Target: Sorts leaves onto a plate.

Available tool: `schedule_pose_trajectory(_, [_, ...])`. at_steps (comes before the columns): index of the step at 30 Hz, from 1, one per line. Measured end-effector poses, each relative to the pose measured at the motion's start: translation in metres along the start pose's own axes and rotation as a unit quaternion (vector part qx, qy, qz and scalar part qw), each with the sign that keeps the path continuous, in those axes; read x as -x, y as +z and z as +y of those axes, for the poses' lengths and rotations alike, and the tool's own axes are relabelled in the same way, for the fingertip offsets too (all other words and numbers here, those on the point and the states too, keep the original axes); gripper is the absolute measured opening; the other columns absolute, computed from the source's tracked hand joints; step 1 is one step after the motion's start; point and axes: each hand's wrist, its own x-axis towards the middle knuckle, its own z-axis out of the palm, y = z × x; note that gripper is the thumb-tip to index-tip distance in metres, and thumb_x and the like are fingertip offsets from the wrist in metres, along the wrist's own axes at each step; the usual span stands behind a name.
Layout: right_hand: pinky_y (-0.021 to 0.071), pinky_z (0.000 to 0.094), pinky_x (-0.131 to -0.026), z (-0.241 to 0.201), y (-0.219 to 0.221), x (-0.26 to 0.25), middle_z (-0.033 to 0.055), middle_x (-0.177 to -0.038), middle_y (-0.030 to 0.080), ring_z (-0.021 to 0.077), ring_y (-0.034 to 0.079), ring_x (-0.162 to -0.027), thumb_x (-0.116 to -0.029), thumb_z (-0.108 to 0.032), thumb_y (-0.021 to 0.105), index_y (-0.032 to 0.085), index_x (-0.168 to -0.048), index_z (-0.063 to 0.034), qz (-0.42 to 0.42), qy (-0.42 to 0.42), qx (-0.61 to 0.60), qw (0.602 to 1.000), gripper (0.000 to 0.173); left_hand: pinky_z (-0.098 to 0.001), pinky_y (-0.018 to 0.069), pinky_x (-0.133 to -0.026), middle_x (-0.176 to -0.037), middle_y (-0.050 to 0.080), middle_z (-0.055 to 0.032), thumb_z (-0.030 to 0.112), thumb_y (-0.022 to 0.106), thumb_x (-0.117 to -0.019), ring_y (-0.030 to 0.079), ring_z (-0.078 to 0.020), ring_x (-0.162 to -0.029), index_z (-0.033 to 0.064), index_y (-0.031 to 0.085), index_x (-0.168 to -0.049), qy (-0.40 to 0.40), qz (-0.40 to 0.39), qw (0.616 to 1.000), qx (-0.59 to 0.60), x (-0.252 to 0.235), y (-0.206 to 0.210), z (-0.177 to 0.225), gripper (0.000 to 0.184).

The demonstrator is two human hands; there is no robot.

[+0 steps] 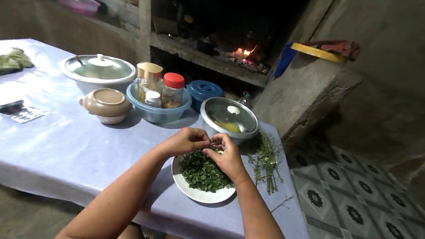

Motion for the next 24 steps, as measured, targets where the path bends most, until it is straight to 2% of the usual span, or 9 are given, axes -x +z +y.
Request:
schedule_pose_trajectory(4, [0.0577,0.0441,-0.094,0.001,0.007,0.003,0.0136,-0.109,0.07,0.0242,0.069,-0.103,-0.0867,-0.025,0.083,0.064,-0.117,-0.0005,0.055,-0.03,0.109,0.992,0.043,-0.0302,0.0582,-0.079,-0.106,0.071,-0.0026,0.014,0.067,-0.0986,0.067,-0.01,-0.087,0.0078,0.072,-0.1,0.011,0.008,1.0,-0.026,-0.001,0.001,-0.003,0.008])
schedule_pose_trajectory(6, [0.0582,0.0445,-0.093,0.001,0.009,0.004,0.0134,-0.107,0.07,0.0245,0.069,-0.102,-0.0882,-0.021,0.081,0.066,-0.113,-0.0013,0.071,-0.061,0.131,0.987,0.035,-0.0306,0.0591,-0.08,-0.112,0.07,-0.0032,0.014,0.068,-0.0976,0.068,-0.0107,-0.09,0.0079,0.073,-0.098,0.02,0.016,0.999,-0.034,-0.001,0.001,-0.003,0.008])
schedule_pose_trajectory(12, [0.0582,0.0431,-0.095,0.004,0.011,0.005,0.0107,-0.106,0.073,0.0218,0.071,-0.103,-0.0937,-0.008,0.068,0.07,-0.108,-0.0021,0.066,-0.105,0.145,0.982,0.016,-0.0328,0.0595,-0.085,-0.116,0.069,-0.0047,0.016,0.07,-0.0966,0.068,-0.0125,-0.097,0.0067,0.073,-0.096,0.021,0.016,0.999,-0.03,-0.001,0.0,-0.002,0.009])
schedule_pose_trajectory(18, [0.0599,0.033,-0.09,-0.001,0.003,0.002,0.0111,-0.101,0.073,0.0155,0.072,-0.095,-0.0941,-0.004,0.068,0.07,-0.105,0.0013,0.023,-0.033,0.006,0.999,0.012,-0.0305,0.0587,-0.082,-0.121,0.067,-0.0053,0.016,0.07,-0.0955,0.067,-0.0117,-0.096,0.0065,0.072,-0.092,0.021,0.014,0.999,-0.038,0.0,-0.002,-0.001,0.01])
schedule_pose_trajectory(24, [0.0588,0.0314,-0.082,0.003,-0.001,-0.001,0.0112,-0.095,0.07,0.015,0.068,-0.086,-0.0939,-0.001,0.068,0.068,-0.103,0.0033,-0.013,0.033,-0.135,0.99,0.01,-0.0303,0.0586,-0.081,-0.122,0.066,-0.0056,0.016,0.071,-0.0948,0.066,-0.0118,-0.099,0.0068,0.072,-0.089,0.018,0.012,0.999,-0.033,0.0,-0.001,0.001,0.011])
